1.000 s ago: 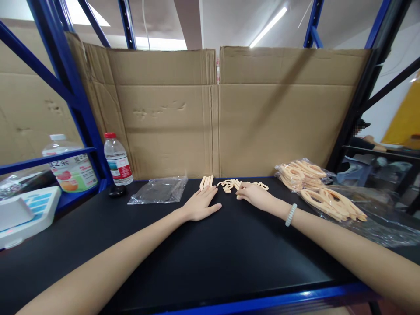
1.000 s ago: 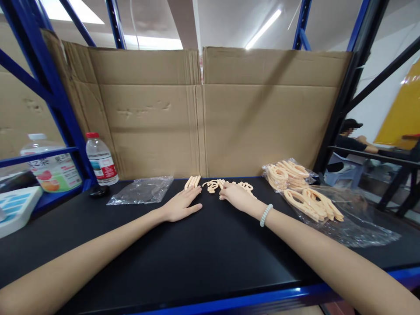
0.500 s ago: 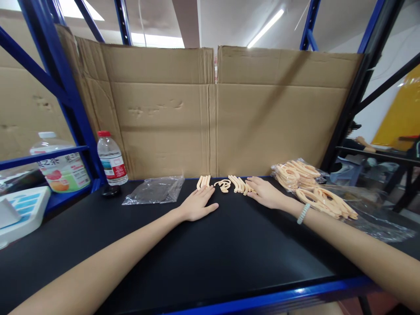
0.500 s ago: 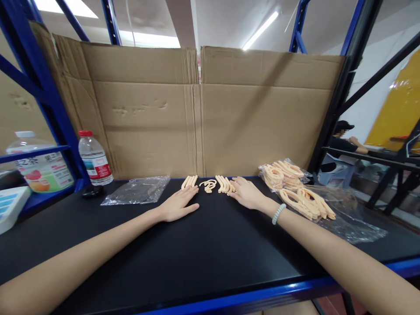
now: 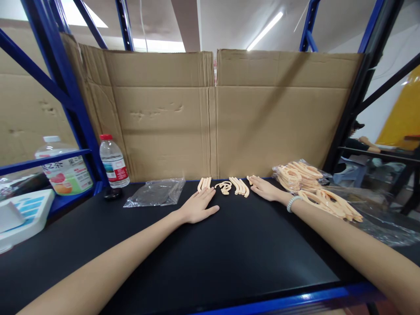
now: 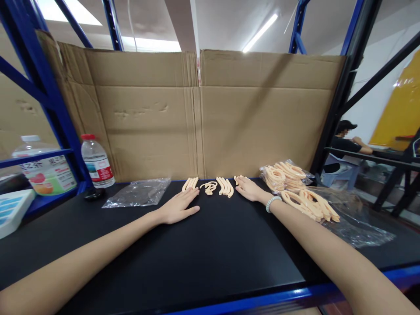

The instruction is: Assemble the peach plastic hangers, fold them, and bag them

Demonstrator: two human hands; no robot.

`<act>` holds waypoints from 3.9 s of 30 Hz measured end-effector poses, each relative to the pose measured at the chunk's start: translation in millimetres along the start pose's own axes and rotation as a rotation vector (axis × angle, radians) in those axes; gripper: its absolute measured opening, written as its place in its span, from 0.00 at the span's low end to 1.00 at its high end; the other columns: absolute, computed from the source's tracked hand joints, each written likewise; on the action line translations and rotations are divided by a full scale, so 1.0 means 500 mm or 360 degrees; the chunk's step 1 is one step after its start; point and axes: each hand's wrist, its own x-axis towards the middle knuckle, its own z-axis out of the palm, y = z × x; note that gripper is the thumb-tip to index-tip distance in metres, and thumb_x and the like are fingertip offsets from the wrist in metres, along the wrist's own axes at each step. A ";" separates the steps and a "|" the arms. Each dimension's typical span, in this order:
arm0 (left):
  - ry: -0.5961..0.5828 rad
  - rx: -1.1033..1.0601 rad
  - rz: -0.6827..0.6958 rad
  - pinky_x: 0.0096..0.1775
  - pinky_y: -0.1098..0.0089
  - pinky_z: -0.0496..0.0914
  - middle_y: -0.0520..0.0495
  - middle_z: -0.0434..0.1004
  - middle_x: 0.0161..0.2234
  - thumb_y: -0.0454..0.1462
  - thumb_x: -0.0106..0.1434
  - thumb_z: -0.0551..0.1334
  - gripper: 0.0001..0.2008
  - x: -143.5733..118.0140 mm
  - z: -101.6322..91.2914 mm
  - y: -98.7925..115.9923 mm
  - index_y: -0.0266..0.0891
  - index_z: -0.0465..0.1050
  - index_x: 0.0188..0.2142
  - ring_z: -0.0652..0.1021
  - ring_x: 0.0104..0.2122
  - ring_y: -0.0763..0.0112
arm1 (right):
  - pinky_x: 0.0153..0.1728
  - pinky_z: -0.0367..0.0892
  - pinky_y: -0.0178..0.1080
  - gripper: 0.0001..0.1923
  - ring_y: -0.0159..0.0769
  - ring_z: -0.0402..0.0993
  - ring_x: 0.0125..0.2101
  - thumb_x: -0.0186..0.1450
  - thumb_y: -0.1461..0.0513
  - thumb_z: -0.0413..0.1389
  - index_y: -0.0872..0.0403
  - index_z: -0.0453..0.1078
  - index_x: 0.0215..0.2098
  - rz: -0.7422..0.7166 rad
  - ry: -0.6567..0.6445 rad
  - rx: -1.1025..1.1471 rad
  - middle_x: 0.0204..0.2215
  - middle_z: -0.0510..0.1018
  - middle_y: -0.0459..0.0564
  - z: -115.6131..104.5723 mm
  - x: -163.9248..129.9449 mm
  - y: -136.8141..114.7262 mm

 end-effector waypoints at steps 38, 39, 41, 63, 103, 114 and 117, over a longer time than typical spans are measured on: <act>0.0097 -0.0046 0.0042 0.62 0.54 0.46 0.40 0.45 0.66 0.56 0.64 0.45 0.36 0.004 0.014 -0.007 0.38 0.48 0.65 0.48 0.65 0.56 | 0.60 0.52 0.52 0.24 0.47 0.57 0.60 0.64 0.69 0.42 0.66 0.58 0.58 -0.0410 0.0015 0.0088 0.57 0.65 0.69 0.025 0.095 -0.283; 0.0091 -0.0049 0.0043 0.62 0.54 0.46 0.39 0.45 0.66 0.57 0.64 0.45 0.37 0.005 0.013 -0.008 0.38 0.48 0.65 0.48 0.65 0.55 | 0.60 0.53 0.52 0.24 0.47 0.57 0.60 0.63 0.70 0.42 0.67 0.58 0.58 -0.0392 0.0014 0.0086 0.56 0.65 0.69 0.028 0.104 -0.280; 0.0071 -0.0052 0.0054 0.62 0.53 0.46 0.38 0.44 0.66 0.57 0.64 0.45 0.38 0.005 0.011 -0.008 0.36 0.48 0.65 0.48 0.65 0.55 | 0.59 0.54 0.52 0.25 0.47 0.58 0.60 0.62 0.71 0.43 0.67 0.58 0.58 -0.0359 0.0014 0.0079 0.56 0.65 0.69 0.030 0.116 -0.274; 0.0746 -0.0246 -0.0125 0.53 0.58 0.65 0.40 0.70 0.49 0.37 0.61 0.53 0.15 -0.014 0.009 -0.017 0.38 0.64 0.48 0.70 0.51 0.57 | 0.41 0.66 0.40 0.13 0.39 0.71 0.37 0.63 0.69 0.45 0.55 0.71 0.38 -0.0540 0.0197 0.0011 0.34 0.75 0.52 -0.053 -0.055 -0.247; 0.0670 -0.0231 -0.0312 0.56 0.59 0.63 0.35 0.70 0.53 0.31 0.58 0.55 0.21 0.002 0.020 -0.033 0.30 0.65 0.52 0.71 0.53 0.57 | 0.41 0.67 0.42 0.10 0.39 0.70 0.38 0.63 0.68 0.46 0.54 0.67 0.39 -0.0545 0.0119 0.0156 0.36 0.73 0.52 -0.045 -0.060 -0.251; 0.0667 -0.0222 -0.0325 0.57 0.59 0.62 0.35 0.70 0.54 0.30 0.60 0.53 0.20 0.004 0.023 -0.033 0.29 0.65 0.53 0.70 0.55 0.57 | 0.42 0.67 0.42 0.10 0.39 0.70 0.38 0.63 0.68 0.46 0.55 0.67 0.39 -0.0550 0.0108 0.0155 0.36 0.73 0.52 -0.046 -0.061 -0.250; 0.0668 -0.0219 -0.0334 0.58 0.60 0.62 0.35 0.69 0.54 0.29 0.61 0.53 0.21 0.004 0.024 -0.035 0.29 0.65 0.54 0.70 0.55 0.57 | 0.42 0.67 0.42 0.10 0.39 0.70 0.39 0.64 0.68 0.46 0.55 0.67 0.39 -0.0548 0.0105 0.0152 0.37 0.73 0.52 -0.043 -0.060 -0.249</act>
